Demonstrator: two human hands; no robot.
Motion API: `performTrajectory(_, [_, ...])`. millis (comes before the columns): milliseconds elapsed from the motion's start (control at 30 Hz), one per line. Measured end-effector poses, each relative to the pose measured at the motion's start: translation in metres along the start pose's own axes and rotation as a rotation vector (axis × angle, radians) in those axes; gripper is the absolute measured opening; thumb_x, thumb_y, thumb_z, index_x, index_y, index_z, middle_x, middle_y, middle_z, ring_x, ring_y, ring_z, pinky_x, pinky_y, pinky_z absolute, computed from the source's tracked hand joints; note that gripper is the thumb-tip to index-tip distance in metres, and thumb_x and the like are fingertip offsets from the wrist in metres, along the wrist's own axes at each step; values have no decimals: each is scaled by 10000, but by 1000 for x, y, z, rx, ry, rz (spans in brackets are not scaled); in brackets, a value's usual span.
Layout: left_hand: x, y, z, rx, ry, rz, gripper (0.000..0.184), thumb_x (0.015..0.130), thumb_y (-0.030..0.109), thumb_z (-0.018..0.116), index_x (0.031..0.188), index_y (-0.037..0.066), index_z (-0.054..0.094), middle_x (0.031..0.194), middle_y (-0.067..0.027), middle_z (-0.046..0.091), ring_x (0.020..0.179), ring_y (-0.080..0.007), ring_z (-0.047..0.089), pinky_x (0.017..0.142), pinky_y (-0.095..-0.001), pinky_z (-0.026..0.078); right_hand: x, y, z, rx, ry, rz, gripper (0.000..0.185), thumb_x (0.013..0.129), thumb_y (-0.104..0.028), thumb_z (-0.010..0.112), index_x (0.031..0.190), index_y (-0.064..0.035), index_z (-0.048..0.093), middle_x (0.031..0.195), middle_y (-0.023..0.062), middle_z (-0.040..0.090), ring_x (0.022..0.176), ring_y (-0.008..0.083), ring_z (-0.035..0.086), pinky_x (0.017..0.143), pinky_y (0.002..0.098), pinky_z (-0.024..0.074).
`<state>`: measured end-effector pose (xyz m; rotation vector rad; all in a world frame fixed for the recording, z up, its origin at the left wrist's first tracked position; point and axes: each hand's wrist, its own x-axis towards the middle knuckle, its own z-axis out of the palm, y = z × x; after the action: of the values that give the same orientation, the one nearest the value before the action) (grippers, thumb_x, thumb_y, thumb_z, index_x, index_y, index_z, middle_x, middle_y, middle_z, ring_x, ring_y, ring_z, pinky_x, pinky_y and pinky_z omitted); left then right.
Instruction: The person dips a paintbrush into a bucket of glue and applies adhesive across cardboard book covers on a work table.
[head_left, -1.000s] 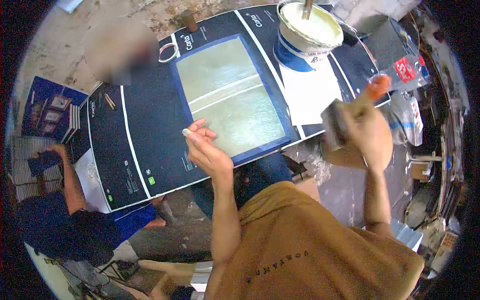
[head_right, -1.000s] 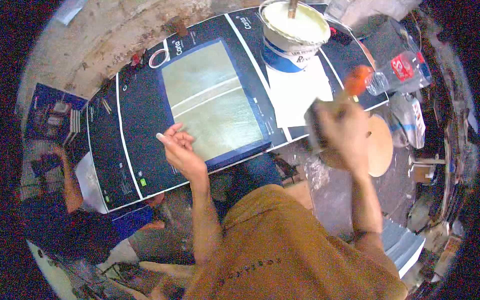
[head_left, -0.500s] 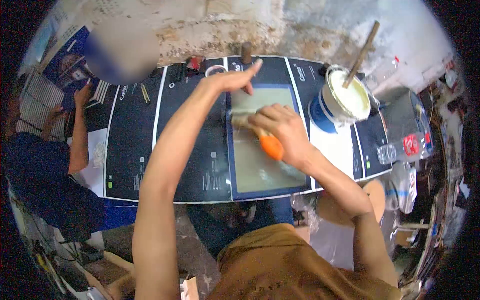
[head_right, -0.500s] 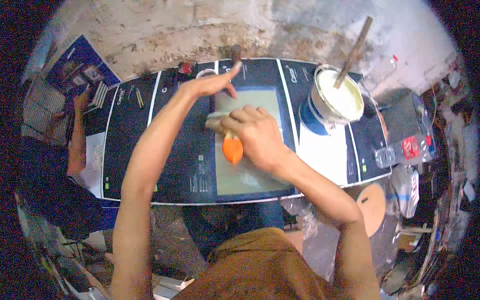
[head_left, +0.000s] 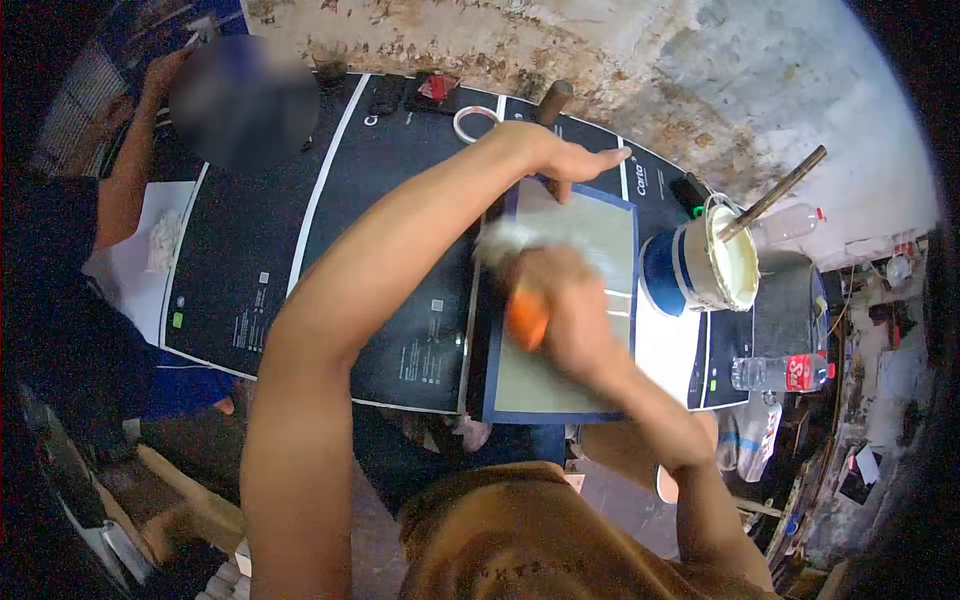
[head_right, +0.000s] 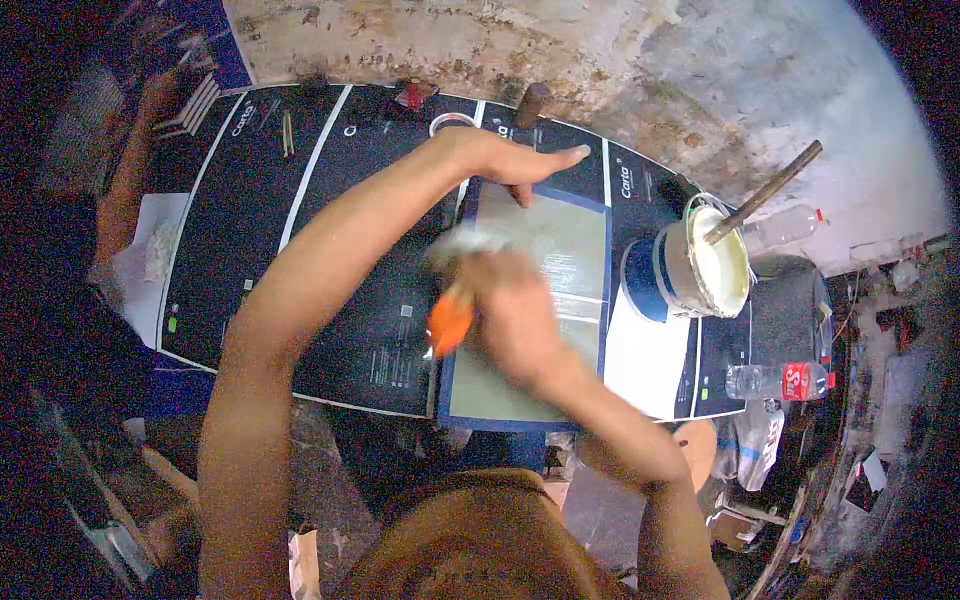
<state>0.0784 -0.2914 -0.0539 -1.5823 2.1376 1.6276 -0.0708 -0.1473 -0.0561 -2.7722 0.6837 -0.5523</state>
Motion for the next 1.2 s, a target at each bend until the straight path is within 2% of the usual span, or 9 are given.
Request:
performTrajectory(100, [5, -1, 1, -28, -15, -12, 997, 811, 818, 44, 1512, 111, 86, 1394, -218, 458, 1437, -355, 145, 1132, -572, 77, -46, -66, -12, 247, -202, -175, 318, 693, -96, 607, 1007, -48, 638, 921, 141, 605, 848, 301, 581, 736, 397, 496])
performTrajectory(233, [-6, 1, 9, 14, 74, 30, 1023, 799, 831, 44, 1508, 97, 117, 1392, -230, 454, 1428, -364, 174, 1127, -581, 80, -47, -16, -37, 6, 123, 21, 303, 689, -108, 629, 988, -60, 640, 892, 131, 597, 849, 320, 575, 748, 413, 481])
performTrajectory(400, [-15, 15, 14, 222, 157, -62, 1108, 764, 865, 34, 1387, 42, 435, 1412, -183, 448, 1400, -325, 279, 1149, -478, 170, -82, -63, -5, 140, -75, 36, 300, 695, -115, 624, 988, -49, 630, 928, 138, 584, 883, 334, 578, 793, 435, 470])
performTrajectory(500, [-15, 19, 17, 161, 95, -74, 1029, 805, 822, 39, 1465, 77, 300, 1426, -199, 427, 1382, -330, 318, 1143, -473, 187, -102, -89, -35, 382, -251, -83, 335, 669, -156, 631, 984, -43, 632, 996, 128, 594, 908, 337, 572, 794, 424, 471])
performTrajectory(600, [-40, 30, 26, 213, 185, -78, 1073, 778, 851, 40, 1373, 54, 445, 1431, -184, 424, 1390, -338, 298, 1145, -460, 195, -87, -47, -44, 62, 41, -22, 387, 637, -209, 646, 990, -50, 634, 1037, 136, 601, 904, 340, 557, 790, 431, 453])
performTrajectory(733, [-10, 21, 28, 297, 318, -104, 1095, 765, 864, 42, 1334, 58, 516, 1432, -151, 436, 1392, -341, 293, 1144, -498, 170, -81, -59, -19, 51, -65, 101, 291, 739, -74, 572, 1016, 0, 623, 997, 168, 612, 926, 343, 564, 811, 432, 445])
performTrajectory(833, [-33, 36, 33, 343, 299, -181, 1079, 768, 865, 51, 1351, 77, 500, 1438, -136, 433, 1397, -332, 289, 1136, -552, 131, -118, -101, -28, 249, -234, -128, 375, 726, -166, 623, 1074, -26, 622, 1059, 147, 591, 963, 326, 576, 823, 421, 466])
performTrajectory(1033, [-22, 31, 40, 333, 323, -151, 1047, 784, 845, 36, 1353, 101, 505, 1478, -133, 375, 1411, -327, 262, 1094, -652, 52, -108, -72, -63, 41, -98, 84, 377, 731, -199, 620, 1072, -37, 621, 1020, 115, 590, 908, 298, 564, 769, 419, 447])
performTrajectory(1200, [-32, 33, 46, 378, 383, -183, 1030, 796, 832, 32, 1380, 106, 470, 1510, -124, 313, 1422, -335, 229, 1098, -640, 31, -140, -101, -75, 99, -313, -98, 362, 744, -161, 590, 1084, -41, 619, 951, 85, 581, 888, 254, 564, 746, 379, 448])
